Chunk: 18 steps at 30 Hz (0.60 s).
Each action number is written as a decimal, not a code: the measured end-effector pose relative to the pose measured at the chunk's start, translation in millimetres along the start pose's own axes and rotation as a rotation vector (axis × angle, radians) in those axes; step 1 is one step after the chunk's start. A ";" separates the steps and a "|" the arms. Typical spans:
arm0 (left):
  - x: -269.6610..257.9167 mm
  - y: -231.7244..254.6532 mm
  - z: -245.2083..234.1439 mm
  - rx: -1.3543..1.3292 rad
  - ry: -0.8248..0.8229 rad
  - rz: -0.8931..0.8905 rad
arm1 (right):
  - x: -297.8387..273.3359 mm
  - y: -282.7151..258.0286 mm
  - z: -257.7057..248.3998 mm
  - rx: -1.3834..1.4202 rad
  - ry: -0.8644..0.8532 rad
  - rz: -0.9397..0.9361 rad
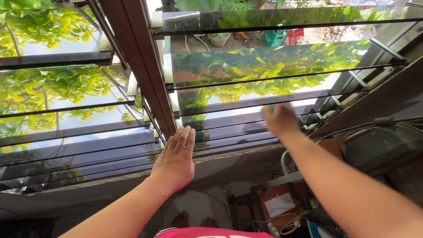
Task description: The person wipes the glass panes of a window using a blue cloth. They systematically clean the surface, moving the cloth across the glass and around the metal frame bars. The person occasionally uses their left hand to steady the window frame while wiping with the right hand.
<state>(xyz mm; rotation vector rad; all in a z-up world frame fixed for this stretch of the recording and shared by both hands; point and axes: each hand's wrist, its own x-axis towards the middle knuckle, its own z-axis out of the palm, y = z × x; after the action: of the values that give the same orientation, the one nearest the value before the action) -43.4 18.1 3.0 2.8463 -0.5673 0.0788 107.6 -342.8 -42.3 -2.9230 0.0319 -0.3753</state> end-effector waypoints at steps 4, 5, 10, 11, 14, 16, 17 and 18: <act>-1.1 2.6 -2.7 0.000 -0.117 -0.049 | -33.5 -25.7 -24.3 0.275 0.054 -0.195; -0.6 2.7 -4.5 -0.002 -0.123 -0.047 | -30.9 -18.1 -30.8 0.249 0.012 -0.188; -0.4 1.0 -10.8 -0.026 -0.162 -0.054 | 6.8 50.0 -7.8 -0.108 0.053 -0.051; -0.6 1.0 -10.8 -0.033 -0.132 -0.043 | 14.7 55.3 4.8 -0.163 0.081 -0.017; 1.5 1.0 -9.5 0.018 -0.038 0.014 | 21.2 45.7 24.9 -0.226 0.058 -0.085; 4.7 1.3 -9.2 0.038 0.044 0.060 | 13.1 8.8 27.9 -0.135 -0.007 -0.068; 8.2 1.5 -10.0 0.029 0.095 0.085 | 4.0 -11.8 24.7 -0.042 -0.045 0.001; 11.0 0.7 -12.1 0.021 0.146 0.106 | -10.0 -26.5 16.1 0.047 -0.021 -0.081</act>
<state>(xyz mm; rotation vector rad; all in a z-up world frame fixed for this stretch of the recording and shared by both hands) -33.6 16.3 16.0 2.7991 -0.6889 0.3102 101.9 -313.3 -54.9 -2.8877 -0.0969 -0.3525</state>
